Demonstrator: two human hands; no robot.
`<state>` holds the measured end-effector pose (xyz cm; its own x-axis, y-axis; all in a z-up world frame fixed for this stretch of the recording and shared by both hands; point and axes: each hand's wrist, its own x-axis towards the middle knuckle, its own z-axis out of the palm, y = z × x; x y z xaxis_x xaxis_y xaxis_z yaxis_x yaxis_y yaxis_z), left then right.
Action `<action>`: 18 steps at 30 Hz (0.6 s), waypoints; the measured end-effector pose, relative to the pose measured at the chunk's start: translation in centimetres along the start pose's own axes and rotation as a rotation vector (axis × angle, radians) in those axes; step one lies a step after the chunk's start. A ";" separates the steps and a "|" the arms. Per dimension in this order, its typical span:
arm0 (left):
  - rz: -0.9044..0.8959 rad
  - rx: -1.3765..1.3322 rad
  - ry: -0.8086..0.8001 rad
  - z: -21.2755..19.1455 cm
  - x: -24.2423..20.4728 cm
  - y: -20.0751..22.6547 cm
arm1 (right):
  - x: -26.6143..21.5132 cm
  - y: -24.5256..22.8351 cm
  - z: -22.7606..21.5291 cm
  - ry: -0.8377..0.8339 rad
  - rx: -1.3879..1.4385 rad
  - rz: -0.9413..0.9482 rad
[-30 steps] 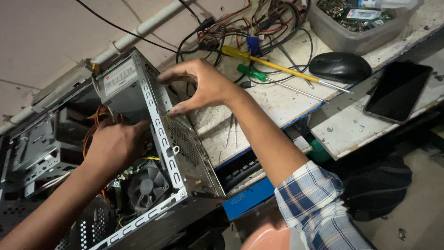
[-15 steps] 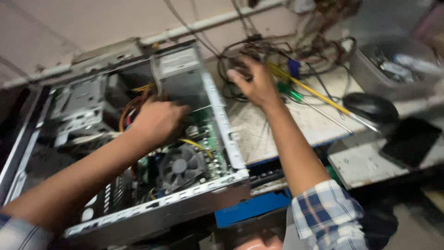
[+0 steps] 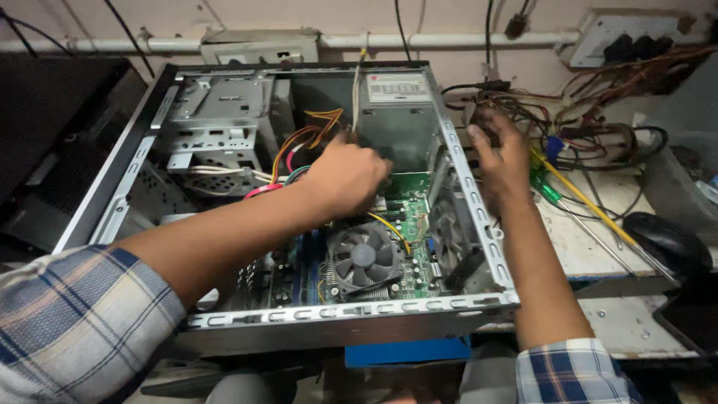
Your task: The person uses a yellow-handled screwdriver to remove screws from the back of a desktop computer case. They then reach inside the case to adjust internal components and cables.
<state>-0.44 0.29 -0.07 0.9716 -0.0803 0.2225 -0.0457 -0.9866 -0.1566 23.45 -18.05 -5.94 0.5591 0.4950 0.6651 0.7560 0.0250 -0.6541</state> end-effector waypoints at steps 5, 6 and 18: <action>-0.024 0.000 -0.012 0.2 0.0 0.1 | 0.0 -0.9 0.2 -0.006 0.036 0.059; -0.026 0.005 -0.011 0.2 0.0 0.1 | 0.0 -0.9 0.2 -0.003 0.047 0.081; 0.012 -0.005 0.086 1.1 -0.5 -0.2 | 0.2 1.2 0.1 0.001 0.062 -0.048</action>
<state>-0.65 0.70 -1.17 0.9475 -0.1034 0.3025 -0.0583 -0.9863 -0.1545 24.45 -17.83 -6.58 0.5232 0.4913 0.6963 0.7593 0.1022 -0.6426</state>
